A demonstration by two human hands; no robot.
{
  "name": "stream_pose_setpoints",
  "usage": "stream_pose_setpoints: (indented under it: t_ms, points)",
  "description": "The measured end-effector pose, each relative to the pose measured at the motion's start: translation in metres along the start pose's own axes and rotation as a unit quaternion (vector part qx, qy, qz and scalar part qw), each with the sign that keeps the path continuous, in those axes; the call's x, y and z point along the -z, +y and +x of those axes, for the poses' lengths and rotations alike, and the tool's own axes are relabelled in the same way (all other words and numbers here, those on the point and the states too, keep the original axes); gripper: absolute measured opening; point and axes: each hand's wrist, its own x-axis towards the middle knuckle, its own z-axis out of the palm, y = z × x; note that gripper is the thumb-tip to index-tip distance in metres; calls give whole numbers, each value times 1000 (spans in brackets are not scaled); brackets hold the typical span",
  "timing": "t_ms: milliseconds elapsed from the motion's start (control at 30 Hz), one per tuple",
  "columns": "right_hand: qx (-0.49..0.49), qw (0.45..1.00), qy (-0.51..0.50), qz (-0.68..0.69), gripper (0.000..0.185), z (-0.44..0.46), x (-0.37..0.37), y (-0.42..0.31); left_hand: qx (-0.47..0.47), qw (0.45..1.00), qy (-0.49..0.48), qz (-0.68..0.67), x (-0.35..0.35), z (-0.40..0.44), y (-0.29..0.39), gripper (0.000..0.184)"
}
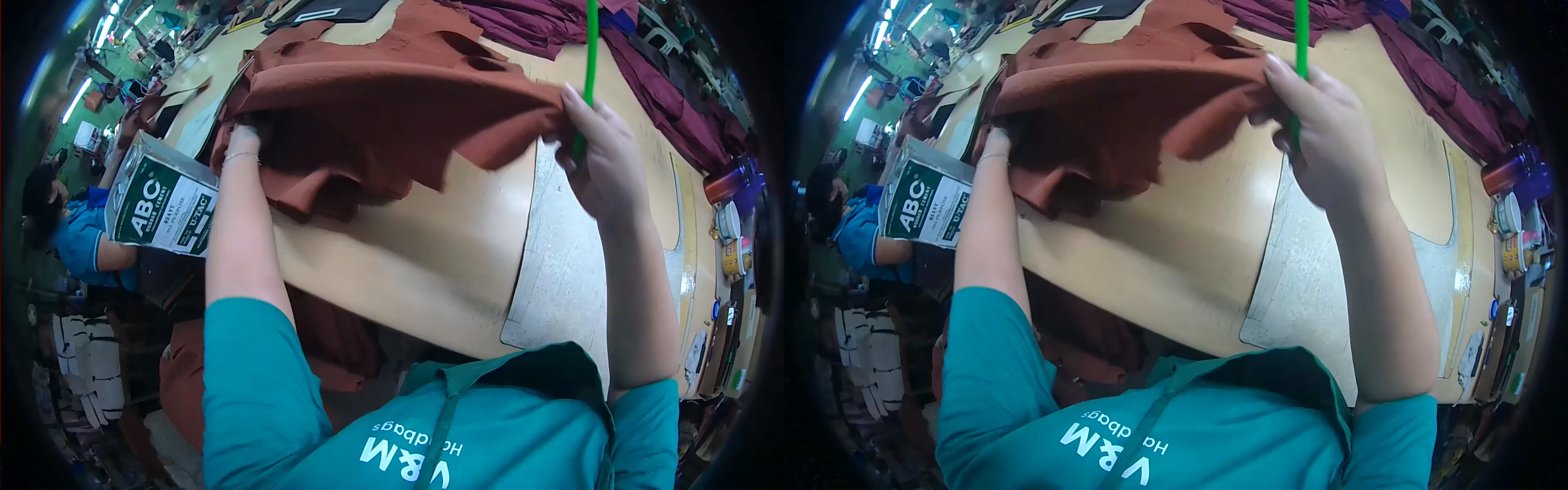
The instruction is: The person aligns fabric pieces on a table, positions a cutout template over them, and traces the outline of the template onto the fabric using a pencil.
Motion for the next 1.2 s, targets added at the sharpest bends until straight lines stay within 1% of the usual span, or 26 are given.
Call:
stream_pose_setpoints:
  t_ms: [100,167,233,267,300,400,433,467,500,533,600,667,700,767,800,867,900,933,967,1000,1033,1067,1100,1133,1167,1200]
  points:
    - [-38,999,6,3,17,-26,14,7,0,1000,14,10,-27,49,-18,77]
    - [-28,996,36,70,17,-45,49,9,-9,1000,23,18,-50,80,-34,77]
    - [45,995,91,25,28,-84,153,-9,-13,999,32,26,-69,99,-43,76]
    - [79,990,120,0,37,-103,205,-18,38,999,-25,26,-35,65,-19,75]
    - [99,982,158,6,37,-125,252,-32,89,992,-81,31,8,23,11,73]
    - [39,935,313,160,38,-211,379,-44,24,995,-97,28,-11,48,-10,78]
    - [-27,909,412,64,34,-239,425,-25,-11,994,-107,8,-18,62,-18,79]
    - [-50,939,338,41,27,-251,430,-5,-23,991,-130,-27,-22,71,-26,77]
    - [-83,887,452,34,19,-253,417,8,-21,986,-143,-86,-17,61,-23,71]
    - [-90,852,515,2,13,-244,383,8,-26,982,-154,-108,-13,59,-22,69]
    - [-19,832,555,25,11,-271,431,7,-29,980,-176,-93,-12,62,-17,65]
    - [-29,833,549,65,13,-346,499,9,-27,979,-194,-63,-6,68,-13,61]
    - [-2,739,671,56,15,-329,455,-5,-20,977,-207,-52,-3,68,-12,60]
    - [-61,792,608,-15,19,-341,438,-18,2,971,-237,-25,4,66,-8,56]
    - [-72,839,535,-72,20,-350,453,-19,14,968,-252,-6,5,67,-4,54]
    - [-21,852,517,-82,20,-334,427,-33,33,963,-264,45,11,47,10,51]
    - [4,850,521,-75,21,-332,426,-35,17,972,-226,58,14,24,22,49]
    - [10,838,541,-67,22,-325,410,-35,-63,996,-55,5,12,-21,32,44]
    - [19,825,562,-57,24,-313,390,-34,-150,982,115,-18,10,-65,43,38]
    - [27,812,581,-49,26,-310,380,-35,-247,941,214,-91,29,-130,78,32]
    - [-16,820,565,-83,31,-320,385,-29,-322,896,210,-221,53,-195,124,29]
    - [4,829,552,-88,32,-321,389,-18,-337,878,162,-298,68,-256,167,26]
    - [22,840,534,-96,34,-316,387,-11,-365,839,87,-395,63,-297,197,26]
    - [7,840,527,-130,34,-314,387,-10,-456,810,47,-365,69,-327,221,31]
    - [-4,840,518,-161,34,-309,385,-10,-484,786,-9,-383,65,-350,243,40]
    - [19,841,516,-157,33,-301,377,-9,-500,800,-28,-329,70,-368,266,50]
